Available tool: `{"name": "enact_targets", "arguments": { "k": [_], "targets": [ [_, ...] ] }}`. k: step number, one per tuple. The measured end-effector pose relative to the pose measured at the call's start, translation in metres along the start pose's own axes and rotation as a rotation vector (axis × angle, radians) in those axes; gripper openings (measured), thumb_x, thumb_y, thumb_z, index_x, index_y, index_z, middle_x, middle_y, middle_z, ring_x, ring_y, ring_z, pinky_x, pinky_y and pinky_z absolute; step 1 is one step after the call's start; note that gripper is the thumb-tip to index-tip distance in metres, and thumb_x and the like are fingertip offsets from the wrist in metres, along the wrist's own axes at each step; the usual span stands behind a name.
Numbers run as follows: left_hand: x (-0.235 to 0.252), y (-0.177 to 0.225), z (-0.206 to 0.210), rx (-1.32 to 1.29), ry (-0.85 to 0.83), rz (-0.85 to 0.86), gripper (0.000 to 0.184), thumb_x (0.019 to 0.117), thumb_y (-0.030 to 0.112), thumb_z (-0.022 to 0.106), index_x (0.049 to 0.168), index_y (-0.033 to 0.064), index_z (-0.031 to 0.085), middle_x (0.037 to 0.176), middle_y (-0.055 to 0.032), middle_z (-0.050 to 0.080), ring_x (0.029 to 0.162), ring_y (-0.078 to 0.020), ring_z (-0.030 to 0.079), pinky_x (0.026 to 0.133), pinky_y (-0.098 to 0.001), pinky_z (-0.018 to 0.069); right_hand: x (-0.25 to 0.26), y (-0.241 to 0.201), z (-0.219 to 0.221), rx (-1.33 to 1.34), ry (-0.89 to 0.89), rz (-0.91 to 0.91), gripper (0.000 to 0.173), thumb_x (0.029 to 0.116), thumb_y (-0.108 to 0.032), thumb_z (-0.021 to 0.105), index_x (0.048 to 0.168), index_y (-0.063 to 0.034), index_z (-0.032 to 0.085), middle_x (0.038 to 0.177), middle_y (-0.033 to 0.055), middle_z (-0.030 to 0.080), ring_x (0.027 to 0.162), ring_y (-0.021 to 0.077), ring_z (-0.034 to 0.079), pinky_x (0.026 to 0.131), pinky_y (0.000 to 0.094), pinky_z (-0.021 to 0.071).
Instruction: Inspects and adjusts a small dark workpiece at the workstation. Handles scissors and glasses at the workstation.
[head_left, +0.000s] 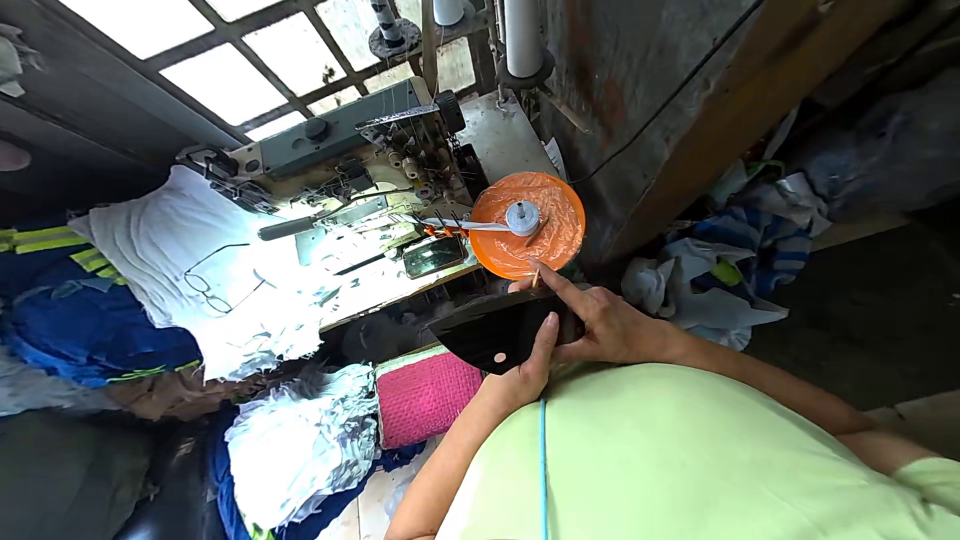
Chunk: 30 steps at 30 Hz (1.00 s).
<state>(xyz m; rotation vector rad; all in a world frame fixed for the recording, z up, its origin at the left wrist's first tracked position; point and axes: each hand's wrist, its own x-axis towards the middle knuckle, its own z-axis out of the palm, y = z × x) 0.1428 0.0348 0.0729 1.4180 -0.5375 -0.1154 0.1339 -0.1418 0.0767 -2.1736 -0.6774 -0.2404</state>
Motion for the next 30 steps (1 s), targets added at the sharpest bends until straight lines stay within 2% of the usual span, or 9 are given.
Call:
{"name": "enact_targets", "arguments": {
  "k": [2,4,5,7,10,14,20,26,30],
  "targets": [
    [-0.001,0.0,-0.002,0.024,0.014,-0.001,0.031,0.1027,0.02,0.056,0.113,-0.0089,0.06,0.101,0.0015,0.071,0.1,0.0026,0.066,0.095,-0.0233,0.0543,0.002,-0.001,0.0,-0.02,-0.001,0.006,0.097,0.0897,-0.057,0.066,0.154,0.0077,0.033,0.09,0.014,0.071,0.07,0.0152,0.062,0.065,0.0294,0.0531],
    [-0.001,-0.001,-0.004,0.035,0.028,0.013,0.03,0.1024,0.018,0.056,0.114,-0.0086,0.06,0.102,0.0011,0.07,0.101,0.0022,0.065,0.096,-0.0237,0.0536,0.004,-0.003,0.001,-0.044,0.024,-0.006,0.097,0.0895,-0.058,0.065,0.153,0.0085,0.034,0.072,0.0093,0.062,0.059,0.0131,0.052,0.057,0.0274,0.0469],
    [-0.001,0.0,-0.005,0.037,0.033,0.019,0.029,0.1024,0.018,0.057,0.114,-0.0087,0.06,0.103,0.0012,0.071,0.101,0.0023,0.066,0.096,-0.0236,0.0539,0.006,-0.003,0.001,-0.05,0.031,-0.011,0.097,0.0892,-0.058,0.065,0.153,0.0084,0.035,0.07,0.0079,0.06,0.058,0.0116,0.05,0.057,0.0257,0.0458],
    [-0.001,0.001,-0.006,0.037,0.039,0.026,0.029,0.1019,0.017,0.057,0.113,-0.0089,0.061,0.101,0.0016,0.071,0.1,0.0028,0.066,0.095,-0.023,0.0542,0.008,-0.003,0.003,-0.028,0.034,-0.019,0.096,0.0887,-0.057,0.067,0.153,0.0078,0.035,0.071,0.0074,0.06,0.059,0.0094,0.05,0.058,0.0228,0.0451],
    [0.0,0.003,-0.007,0.002,0.037,-0.008,0.026,0.1014,0.017,0.058,0.111,-0.0072,0.06,0.1,0.0031,0.071,0.1,0.0027,0.066,0.094,-0.0229,0.0543,0.011,-0.002,0.003,0.008,0.008,-0.026,0.094,0.0898,-0.055,0.067,0.153,0.0071,0.036,0.082,0.0114,0.068,0.064,0.0098,0.055,0.061,0.023,0.048],
    [-0.001,0.005,-0.011,-0.018,0.046,-0.037,0.026,0.1011,0.017,0.058,0.109,-0.0072,0.062,0.098,0.0031,0.071,0.099,0.0025,0.066,0.094,-0.0231,0.0549,0.016,-0.001,0.006,0.003,-0.027,-0.025,0.096,0.0907,-0.057,0.064,0.154,0.0082,0.033,0.075,0.009,0.064,0.06,0.0093,0.051,0.058,0.0231,0.0455],
    [-0.002,0.006,-0.019,-0.006,0.081,-0.031,0.026,0.1008,0.017,0.059,0.111,-0.0068,0.061,0.099,0.0028,0.07,0.099,0.0019,0.066,0.094,-0.0233,0.0547,0.023,-0.002,0.015,0.008,-0.027,-0.051,0.094,0.0915,-0.057,0.063,0.152,0.0086,0.036,0.072,0.0087,0.061,0.059,0.0098,0.049,0.057,0.0235,0.0438],
    [-0.003,0.003,-0.026,-0.084,0.131,-0.051,0.018,0.1002,0.014,0.06,0.109,-0.0007,0.062,0.097,0.006,0.072,0.097,0.0004,0.068,0.092,-0.0249,0.0561,0.031,-0.004,0.024,-0.006,-0.039,-0.049,0.092,0.091,-0.056,0.065,0.152,0.0072,0.037,0.075,0.0106,0.065,0.062,0.0138,0.056,0.061,0.0276,0.0495],
    [-0.006,0.003,-0.029,-0.141,0.17,-0.099,0.013,0.1003,0.01,0.055,0.106,0.0015,0.062,0.095,0.0072,0.071,0.096,0.0002,0.068,0.092,-0.0248,0.0561,0.035,-0.005,0.028,-0.032,-0.05,-0.042,0.091,0.0905,-0.057,0.065,0.152,0.0057,0.039,0.073,0.01,0.065,0.061,0.0152,0.058,0.058,0.0295,0.0495]
  ]
}}
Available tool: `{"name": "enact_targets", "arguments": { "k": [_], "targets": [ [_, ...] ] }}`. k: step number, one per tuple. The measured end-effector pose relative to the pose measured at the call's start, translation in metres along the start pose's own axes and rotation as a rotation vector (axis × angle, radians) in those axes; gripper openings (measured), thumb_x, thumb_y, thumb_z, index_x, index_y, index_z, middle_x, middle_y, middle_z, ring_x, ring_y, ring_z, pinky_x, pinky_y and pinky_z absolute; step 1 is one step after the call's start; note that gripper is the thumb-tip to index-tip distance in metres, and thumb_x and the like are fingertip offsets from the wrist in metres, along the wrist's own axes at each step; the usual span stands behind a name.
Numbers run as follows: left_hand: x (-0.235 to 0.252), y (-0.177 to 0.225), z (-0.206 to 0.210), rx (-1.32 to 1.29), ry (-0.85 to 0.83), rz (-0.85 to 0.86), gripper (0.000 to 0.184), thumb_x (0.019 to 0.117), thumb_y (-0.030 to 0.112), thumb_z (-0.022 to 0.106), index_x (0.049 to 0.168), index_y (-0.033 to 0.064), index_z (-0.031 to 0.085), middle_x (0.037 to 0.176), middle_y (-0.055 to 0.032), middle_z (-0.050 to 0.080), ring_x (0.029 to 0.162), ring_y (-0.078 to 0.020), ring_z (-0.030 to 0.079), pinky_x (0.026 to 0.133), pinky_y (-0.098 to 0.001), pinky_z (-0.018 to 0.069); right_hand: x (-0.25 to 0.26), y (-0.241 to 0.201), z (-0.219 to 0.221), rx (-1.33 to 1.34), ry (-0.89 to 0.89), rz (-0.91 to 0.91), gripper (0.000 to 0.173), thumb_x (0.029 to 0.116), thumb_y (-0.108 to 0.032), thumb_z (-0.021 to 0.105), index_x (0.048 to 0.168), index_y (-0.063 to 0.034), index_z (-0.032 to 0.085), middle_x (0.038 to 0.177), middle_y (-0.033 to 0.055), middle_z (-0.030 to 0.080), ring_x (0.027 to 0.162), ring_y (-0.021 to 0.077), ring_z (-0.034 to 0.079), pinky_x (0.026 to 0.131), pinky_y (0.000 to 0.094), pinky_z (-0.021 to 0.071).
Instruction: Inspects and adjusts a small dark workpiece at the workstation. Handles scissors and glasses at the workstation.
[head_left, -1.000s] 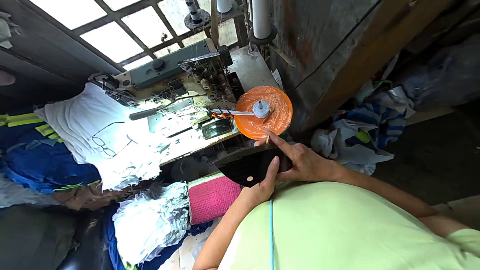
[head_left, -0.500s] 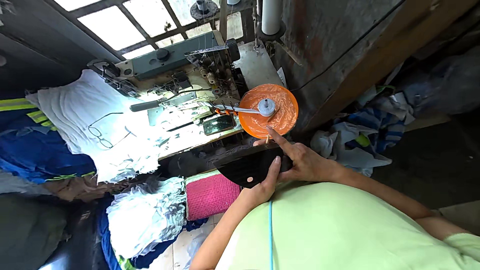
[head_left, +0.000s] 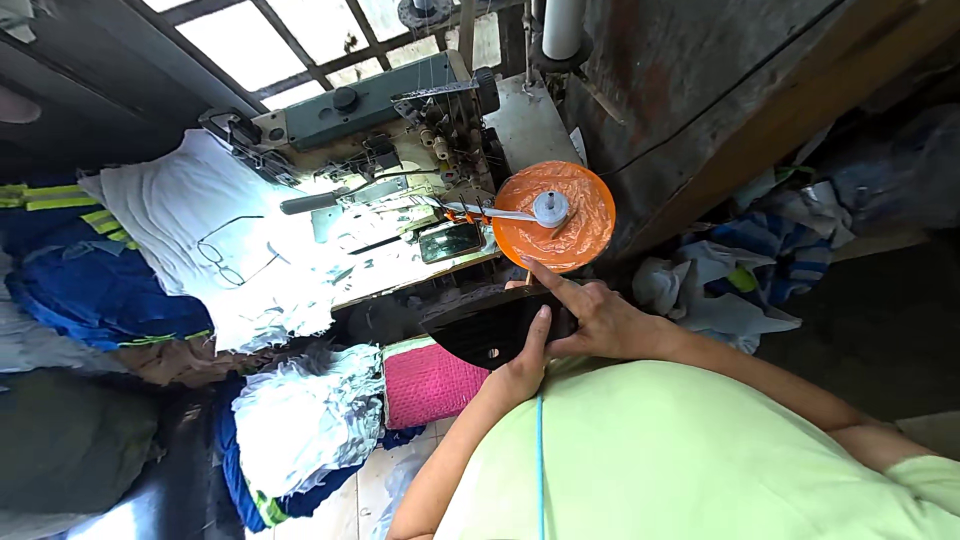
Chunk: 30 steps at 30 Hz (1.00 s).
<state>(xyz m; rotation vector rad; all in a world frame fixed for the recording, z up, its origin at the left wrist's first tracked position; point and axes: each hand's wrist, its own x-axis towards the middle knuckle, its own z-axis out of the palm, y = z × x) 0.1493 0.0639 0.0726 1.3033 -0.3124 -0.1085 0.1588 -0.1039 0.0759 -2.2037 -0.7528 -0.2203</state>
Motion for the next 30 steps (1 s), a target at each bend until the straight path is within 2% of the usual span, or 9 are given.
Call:
{"name": "enact_targets", "arguments": {
  "k": [3,6,9,11,16,20,24,27,30],
  "targets": [
    [-0.002,0.0,0.002,-0.03,0.072,-0.03,0.012,0.0987,0.005,0.054,0.103,0.0038,0.065,0.093,0.0072,0.074,0.092,-0.0008,0.07,0.088,-0.0249,0.058,0.003,0.001,0.001,-0.021,0.013,-0.023,0.084,0.0913,-0.057,0.064,0.148,0.0027,0.047,0.063,0.0071,0.06,0.054,0.0158,0.055,0.052,0.0303,0.0465],
    [-0.001,0.001,0.002,0.014,0.069,-0.034,0.012,0.099,0.006,0.055,0.104,0.0018,0.065,0.093,0.0063,0.073,0.091,-0.0005,0.069,0.088,-0.0245,0.0575,0.004,0.002,-0.001,-0.025,-0.015,-0.035,0.085,0.0908,-0.054,0.065,0.149,0.0035,0.046,0.063,0.0072,0.059,0.053,0.0161,0.054,0.052,0.0302,0.0462],
    [0.001,-0.002,-0.002,0.049,0.002,0.02,0.014,0.0983,0.01,0.06,0.106,-0.0011,0.064,0.095,0.0051,0.072,0.095,-0.0005,0.068,0.091,-0.0247,0.0567,0.004,0.003,-0.004,0.015,-0.072,-0.029,0.092,0.0915,-0.056,0.064,0.152,0.0079,0.037,0.073,0.0103,0.064,0.06,0.016,0.057,0.057,0.0301,0.0499],
    [0.001,-0.003,-0.002,0.053,-0.018,0.04,0.016,0.099,0.014,0.061,0.105,-0.0001,0.065,0.094,0.006,0.072,0.093,0.0001,0.068,0.089,-0.0242,0.0569,0.003,0.004,-0.004,0.047,-0.078,-0.043,0.092,0.0926,-0.056,0.063,0.154,0.0066,0.035,0.079,0.0118,0.067,0.061,0.0147,0.057,0.058,0.028,0.0494],
    [-0.001,0.0,0.0,0.123,0.011,0.008,0.02,0.0995,0.013,0.059,0.111,-0.0034,0.059,0.097,0.0046,0.07,0.097,0.0008,0.067,0.091,-0.0239,0.0565,-0.001,0.005,-0.004,0.055,-0.064,-0.039,0.092,0.0925,-0.055,0.065,0.154,0.0072,0.035,0.075,0.0115,0.065,0.063,0.015,0.058,0.061,0.0278,0.0505],
    [-0.002,-0.007,0.002,0.133,0.057,0.066,0.019,0.0988,0.012,0.058,0.108,-0.0037,0.06,0.095,0.0048,0.069,0.095,0.0013,0.066,0.09,-0.0234,0.0558,-0.003,0.003,-0.004,0.025,-0.046,-0.054,0.089,0.0929,-0.053,0.065,0.153,0.0063,0.037,0.07,0.01,0.062,0.06,0.0156,0.057,0.058,0.0277,0.0486],
    [-0.003,-0.011,0.004,0.068,0.073,0.05,0.016,0.0982,0.01,0.057,0.11,-0.0008,0.059,0.096,0.0058,0.069,0.096,0.0001,0.067,0.092,-0.0245,0.0554,-0.005,0.002,-0.004,0.001,-0.026,-0.057,0.087,0.0944,-0.055,0.062,0.153,0.0057,0.039,0.066,0.0086,0.06,0.057,0.0159,0.055,0.056,0.0279,0.0473],
    [-0.004,-0.01,0.009,0.004,0.122,0.033,0.012,0.0966,0.006,0.056,0.105,-0.0002,0.062,0.093,0.0051,0.072,0.094,-0.0012,0.069,0.091,-0.0251,0.0566,-0.006,-0.001,-0.007,-0.021,-0.033,-0.054,0.085,0.095,-0.055,0.06,0.152,0.0053,0.04,0.065,0.0083,0.06,0.057,0.0172,0.056,0.055,0.0295,0.0479],
    [-0.006,-0.009,0.013,-0.049,0.137,0.006,0.013,0.0969,0.005,0.054,0.106,-0.0003,0.062,0.094,0.0045,0.073,0.094,-0.0019,0.069,0.091,-0.0256,0.0567,-0.005,-0.003,-0.009,-0.054,-0.034,-0.063,0.084,0.0956,-0.056,0.058,0.152,0.0053,0.041,0.061,0.0061,0.055,0.053,0.017,0.052,0.052,0.0293,0.0451]
  ]
}}
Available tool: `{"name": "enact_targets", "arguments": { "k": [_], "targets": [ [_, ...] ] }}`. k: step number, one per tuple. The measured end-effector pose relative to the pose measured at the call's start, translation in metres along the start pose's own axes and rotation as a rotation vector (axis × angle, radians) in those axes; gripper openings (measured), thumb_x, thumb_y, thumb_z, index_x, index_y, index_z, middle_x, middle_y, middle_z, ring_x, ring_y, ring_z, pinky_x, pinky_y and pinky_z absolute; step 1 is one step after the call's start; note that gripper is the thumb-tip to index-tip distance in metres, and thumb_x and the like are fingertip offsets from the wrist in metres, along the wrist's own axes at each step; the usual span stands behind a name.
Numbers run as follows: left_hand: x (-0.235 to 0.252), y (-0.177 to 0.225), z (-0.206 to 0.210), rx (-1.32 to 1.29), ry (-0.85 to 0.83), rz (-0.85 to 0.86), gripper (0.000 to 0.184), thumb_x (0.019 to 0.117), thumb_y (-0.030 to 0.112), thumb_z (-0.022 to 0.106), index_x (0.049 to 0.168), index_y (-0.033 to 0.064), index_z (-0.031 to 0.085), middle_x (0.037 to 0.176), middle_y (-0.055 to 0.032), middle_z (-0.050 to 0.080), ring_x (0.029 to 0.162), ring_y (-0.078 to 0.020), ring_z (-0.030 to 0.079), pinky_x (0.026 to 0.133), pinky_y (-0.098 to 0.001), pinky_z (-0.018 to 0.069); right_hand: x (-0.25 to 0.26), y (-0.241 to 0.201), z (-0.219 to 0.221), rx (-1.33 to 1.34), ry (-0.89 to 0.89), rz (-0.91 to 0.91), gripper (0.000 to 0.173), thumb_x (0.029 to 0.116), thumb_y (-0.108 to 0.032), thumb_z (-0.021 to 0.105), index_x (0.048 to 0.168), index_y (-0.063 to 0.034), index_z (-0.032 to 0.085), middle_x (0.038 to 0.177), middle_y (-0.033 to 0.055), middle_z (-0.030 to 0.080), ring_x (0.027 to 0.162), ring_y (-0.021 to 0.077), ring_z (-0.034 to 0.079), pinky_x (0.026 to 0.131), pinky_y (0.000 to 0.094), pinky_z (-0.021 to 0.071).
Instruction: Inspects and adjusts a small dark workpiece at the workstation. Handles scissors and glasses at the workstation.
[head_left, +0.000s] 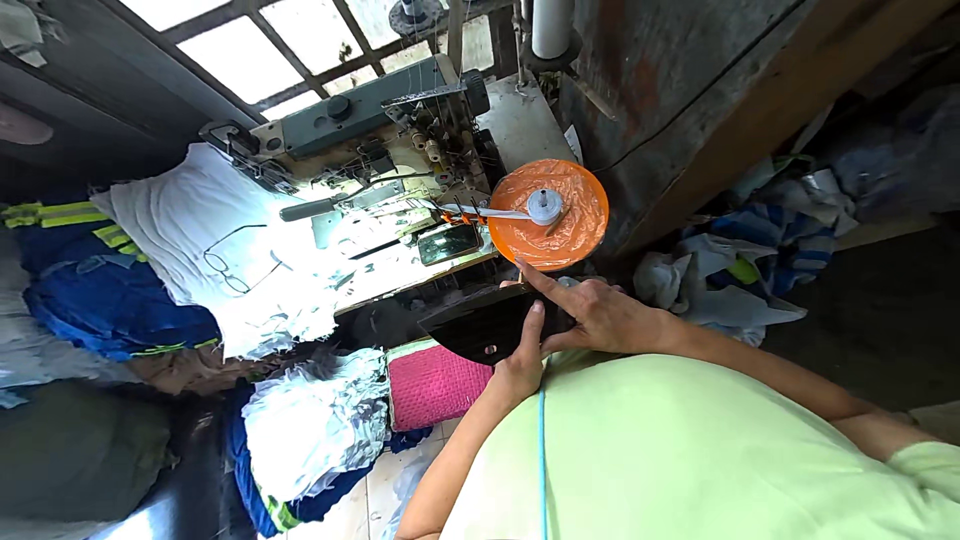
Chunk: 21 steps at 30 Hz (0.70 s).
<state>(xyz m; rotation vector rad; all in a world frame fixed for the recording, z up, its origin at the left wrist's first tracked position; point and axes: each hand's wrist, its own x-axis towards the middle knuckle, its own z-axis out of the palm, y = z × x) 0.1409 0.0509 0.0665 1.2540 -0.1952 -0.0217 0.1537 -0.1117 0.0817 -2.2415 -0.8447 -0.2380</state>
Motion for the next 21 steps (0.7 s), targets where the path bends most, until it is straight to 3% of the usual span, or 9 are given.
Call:
{"name": "enact_targets", "arguments": {
  "k": [21],
  "targets": [
    [0.005,0.005,0.012,0.006,-0.007,-0.066,0.016,0.1003,0.002,0.05,0.106,-0.0023,0.064,0.094,0.0012,0.074,0.095,-0.0047,0.07,0.092,-0.0274,0.0574,-0.003,0.006,-0.009,-0.027,-0.002,0.008,0.079,0.0966,-0.057,0.055,0.149,0.0018,0.049,0.061,0.0069,0.057,0.053,0.018,0.053,0.052,0.0301,0.0452]
  ]
}}
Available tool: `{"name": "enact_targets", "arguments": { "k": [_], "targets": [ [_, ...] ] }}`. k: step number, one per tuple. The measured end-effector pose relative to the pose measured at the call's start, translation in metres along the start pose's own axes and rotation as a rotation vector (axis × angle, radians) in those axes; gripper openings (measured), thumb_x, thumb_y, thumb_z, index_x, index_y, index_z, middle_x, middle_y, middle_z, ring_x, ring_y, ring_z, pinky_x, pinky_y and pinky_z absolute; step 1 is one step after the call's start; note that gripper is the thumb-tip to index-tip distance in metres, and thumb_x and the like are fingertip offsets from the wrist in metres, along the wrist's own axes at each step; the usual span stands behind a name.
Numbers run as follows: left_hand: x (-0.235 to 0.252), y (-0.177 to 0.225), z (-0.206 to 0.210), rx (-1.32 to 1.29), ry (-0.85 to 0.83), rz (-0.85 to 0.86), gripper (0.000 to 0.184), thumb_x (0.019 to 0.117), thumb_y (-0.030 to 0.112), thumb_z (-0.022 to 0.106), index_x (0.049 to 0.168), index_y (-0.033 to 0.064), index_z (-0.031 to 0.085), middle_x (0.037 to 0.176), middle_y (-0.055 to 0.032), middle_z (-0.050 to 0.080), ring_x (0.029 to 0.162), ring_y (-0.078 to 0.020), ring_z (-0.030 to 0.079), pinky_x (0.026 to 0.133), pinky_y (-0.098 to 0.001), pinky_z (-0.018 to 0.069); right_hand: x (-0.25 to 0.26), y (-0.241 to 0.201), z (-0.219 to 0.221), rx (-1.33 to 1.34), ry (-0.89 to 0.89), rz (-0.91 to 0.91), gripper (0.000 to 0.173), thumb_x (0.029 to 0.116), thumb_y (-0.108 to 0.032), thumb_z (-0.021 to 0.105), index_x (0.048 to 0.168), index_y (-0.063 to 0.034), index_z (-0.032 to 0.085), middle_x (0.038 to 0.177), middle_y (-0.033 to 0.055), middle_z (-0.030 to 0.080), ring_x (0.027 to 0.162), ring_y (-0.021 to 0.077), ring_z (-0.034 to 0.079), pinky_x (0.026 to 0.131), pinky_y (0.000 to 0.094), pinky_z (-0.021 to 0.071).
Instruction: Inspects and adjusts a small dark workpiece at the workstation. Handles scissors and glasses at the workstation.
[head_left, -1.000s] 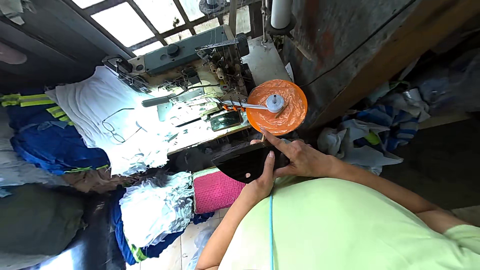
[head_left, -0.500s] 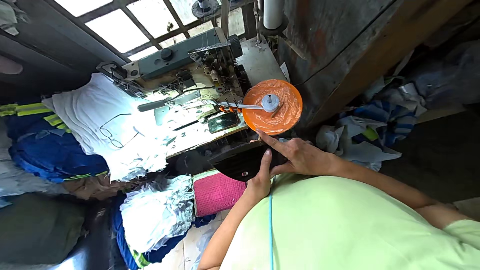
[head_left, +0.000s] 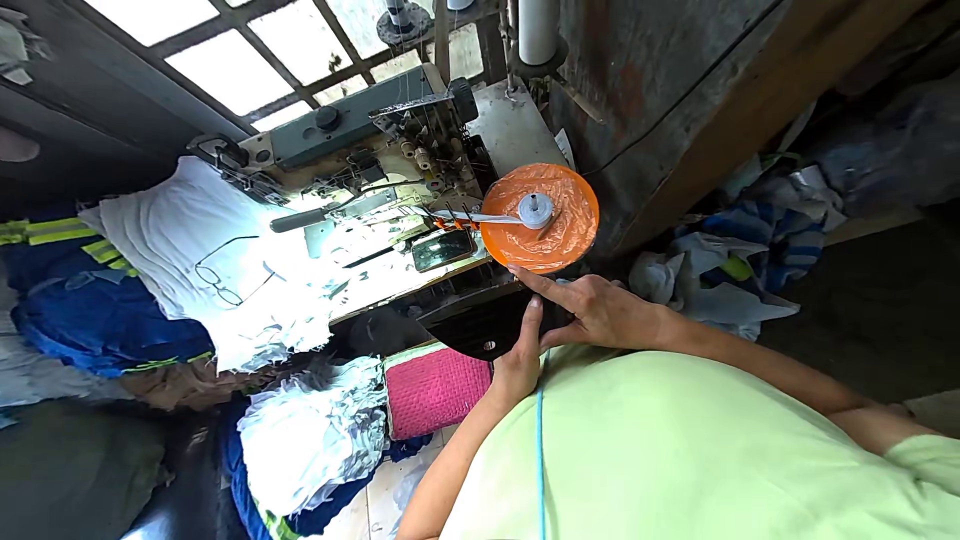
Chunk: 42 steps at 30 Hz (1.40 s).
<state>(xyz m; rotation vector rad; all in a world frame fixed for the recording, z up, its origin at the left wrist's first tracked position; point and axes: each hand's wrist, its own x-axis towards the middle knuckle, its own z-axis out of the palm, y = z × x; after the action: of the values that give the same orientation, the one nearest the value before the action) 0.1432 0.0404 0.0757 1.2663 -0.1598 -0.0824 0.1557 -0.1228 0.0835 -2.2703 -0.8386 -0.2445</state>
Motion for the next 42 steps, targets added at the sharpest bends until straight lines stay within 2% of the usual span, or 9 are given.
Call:
{"name": "enact_targets", "arguments": {
  "k": [8,11,14,19,21,26,30,36,42],
  "targets": [
    [0.01,0.001,-0.007,-0.2,-0.22,-0.196,0.016,0.1012,0.027,0.059,0.088,0.0184,0.059,0.06,0.0144,0.052,0.049,0.0066,0.042,0.047,-0.0121,0.0352,0.001,0.01,-0.011,0.171,0.043,0.191,0.075,0.0957,-0.042,0.065,0.151,0.0024,0.044,0.073,0.0099,0.064,0.058,0.0157,0.057,0.057,0.0321,0.0502],
    [0.018,-0.003,-0.017,-0.417,-0.353,-0.224,0.03,0.1005,0.042,0.06,0.113,0.0188,0.045,0.076,0.011,0.052,0.055,0.0055,0.043,0.047,-0.0098,0.0341,0.001,0.01,-0.019,0.687,0.097,0.428,0.08,0.0976,-0.033,0.064,0.16,-0.0048,0.023,0.074,-0.0017,0.06,0.052,-0.0011,0.052,0.049,0.0152,0.0471],
    [0.019,0.0,-0.014,-0.435,-0.328,-0.203,0.016,0.1099,0.022,0.033,0.122,0.0182,0.043,0.075,0.0094,0.051,0.054,0.0039,0.041,0.046,-0.0105,0.0332,-0.002,0.006,-0.023,1.01,0.052,0.447,0.078,0.1004,-0.04,0.057,0.162,-0.0138,0.016,0.062,-0.0108,0.052,0.047,-0.0042,0.049,0.046,0.0107,0.043],
    [0.006,0.001,-0.01,-0.319,-0.087,-0.11,0.023,0.1001,0.011,0.053,0.089,0.0264,0.064,0.071,0.0148,0.069,0.061,0.0066,0.06,0.057,-0.0126,0.0491,-0.006,-0.005,-0.024,0.661,-0.088,0.265,0.091,0.0939,-0.043,0.067,0.158,0.0045,0.024,0.079,-0.0017,0.058,0.059,-0.0095,0.046,0.054,0.0082,0.0409],
    [-0.004,-0.004,-0.016,-0.18,-0.051,-0.063,0.014,0.0933,0.012,0.066,0.092,0.0252,0.067,0.085,0.0165,0.073,0.081,0.006,0.067,0.077,-0.0177,0.0564,-0.005,-0.006,-0.022,0.468,-0.075,0.199,0.094,0.0922,-0.051,0.068,0.156,0.0072,0.029,0.076,0.0019,0.058,0.063,-0.005,0.044,0.06,0.0108,0.0388],
    [-0.007,-0.006,-0.014,0.157,-0.048,0.182,0.01,0.0933,0.001,0.059,0.093,0.0072,0.067,0.087,0.0159,0.07,0.089,0.0114,0.063,0.084,-0.0145,0.053,-0.004,-0.008,-0.023,0.293,-0.085,0.188,0.095,0.0914,-0.057,0.065,0.157,0.0022,0.031,0.087,0.01,0.067,0.068,0.004,0.053,0.063,0.0191,0.0462],
    [0.001,-0.002,-0.02,0.014,-0.341,0.204,0.021,0.1028,0.02,0.054,0.103,0.0302,0.073,0.101,0.0239,0.071,0.099,0.0122,0.063,0.088,-0.0148,0.0529,-0.006,-0.005,-0.022,0.405,-0.042,0.173,0.093,0.0926,-0.051,0.067,0.157,0.0043,0.03,0.09,0.0066,0.065,0.065,-0.0045,0.046,0.06,0.0113,0.0403],
    [0.003,0.002,-0.028,-0.136,-0.607,0.198,0.026,0.1028,0.028,0.058,0.126,0.0323,0.067,0.12,0.0222,0.069,0.112,0.0101,0.061,0.098,-0.0163,0.0504,-0.008,-0.004,-0.021,0.448,0.011,0.1,0.097,0.0908,-0.05,0.07,0.155,0.0098,0.027,0.096,0.0104,0.067,0.076,-0.0061,0.053,0.07,0.0086,0.0444],
    [0.003,0.007,-0.012,-0.048,-0.401,0.167,0.025,0.105,0.042,0.05,0.115,0.0336,0.071,0.109,0.0221,0.072,0.105,0.0096,0.064,0.094,-0.0184,0.0539,-0.011,-0.004,-0.02,0.199,0.021,0.086,0.093,0.0923,-0.057,0.064,0.155,0.0045,0.033,0.068,0.0052,0.056,0.056,0.0056,0.046,0.055,0.0192,0.0423]
  ]
}}
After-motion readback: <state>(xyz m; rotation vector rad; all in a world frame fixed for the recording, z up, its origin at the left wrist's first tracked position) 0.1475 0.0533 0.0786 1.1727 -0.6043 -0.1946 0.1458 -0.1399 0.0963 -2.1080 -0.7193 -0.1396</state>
